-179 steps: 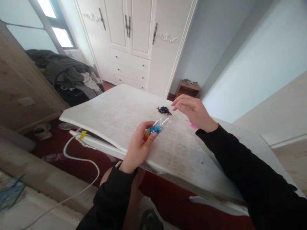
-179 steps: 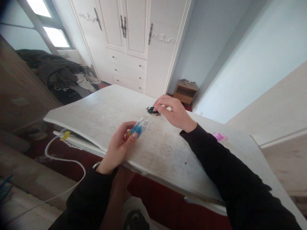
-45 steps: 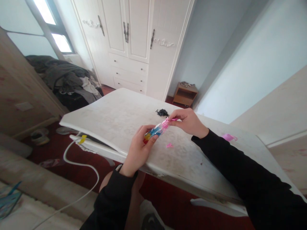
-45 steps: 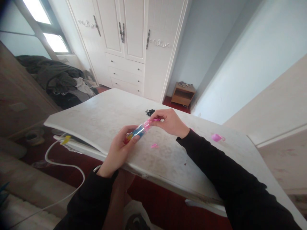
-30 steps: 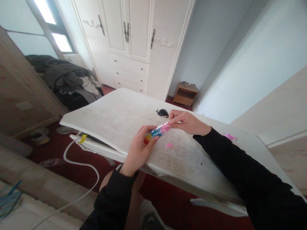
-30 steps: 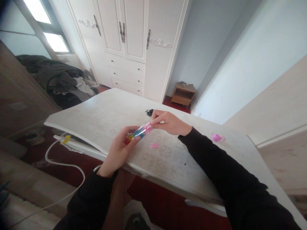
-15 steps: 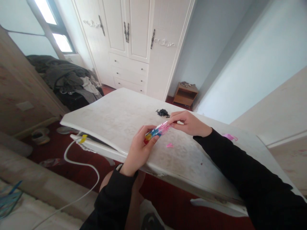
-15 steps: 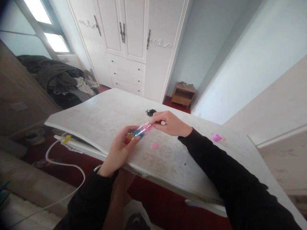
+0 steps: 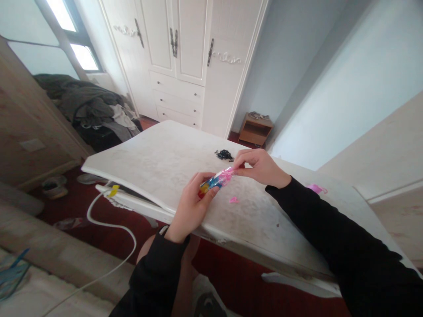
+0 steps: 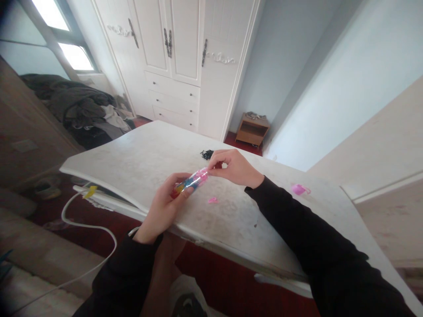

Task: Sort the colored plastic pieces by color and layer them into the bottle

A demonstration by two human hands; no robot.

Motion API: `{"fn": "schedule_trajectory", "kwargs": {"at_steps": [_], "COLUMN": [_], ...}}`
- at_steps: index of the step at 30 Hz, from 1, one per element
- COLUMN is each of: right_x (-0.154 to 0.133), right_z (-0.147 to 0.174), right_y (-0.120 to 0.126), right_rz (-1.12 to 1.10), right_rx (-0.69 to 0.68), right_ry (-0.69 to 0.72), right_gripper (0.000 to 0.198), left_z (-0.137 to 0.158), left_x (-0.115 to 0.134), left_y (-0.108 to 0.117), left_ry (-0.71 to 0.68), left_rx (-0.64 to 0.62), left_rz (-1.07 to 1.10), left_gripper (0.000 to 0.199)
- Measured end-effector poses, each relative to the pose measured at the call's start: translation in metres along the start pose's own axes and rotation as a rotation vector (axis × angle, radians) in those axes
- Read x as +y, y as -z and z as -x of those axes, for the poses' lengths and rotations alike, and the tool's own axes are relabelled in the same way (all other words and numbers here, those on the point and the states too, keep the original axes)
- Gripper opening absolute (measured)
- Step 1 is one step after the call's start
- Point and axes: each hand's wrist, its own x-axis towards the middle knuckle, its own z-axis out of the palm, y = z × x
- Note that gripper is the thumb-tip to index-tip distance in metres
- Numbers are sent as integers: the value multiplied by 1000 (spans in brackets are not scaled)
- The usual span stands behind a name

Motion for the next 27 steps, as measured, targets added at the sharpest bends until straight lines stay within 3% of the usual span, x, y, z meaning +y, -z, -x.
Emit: {"fn": "schedule_trajectory", "kwargs": {"at_steps": [4,12,18,27], "right_x": [-1,-12,-6,-12], "right_z": [1,3,7,0], "right_y": [1,-7,-15,-4], "right_rz": [33,-9,-19,12], "right_rx": [-69,-298,-418,-187], "right_ry": [63,-37,-28,46], "right_gripper": [14,41,58,58], "left_z": [-1,-1,-1,-1], "left_x": [1,2,3,2], "left_y": [0,-1,-1,0], "left_ry": [3,4,-27,-8], "left_rx": [1,-3,-15,-3], "left_rz": [12,2,-28,-8], "left_gripper": [22,22,19,21]}}
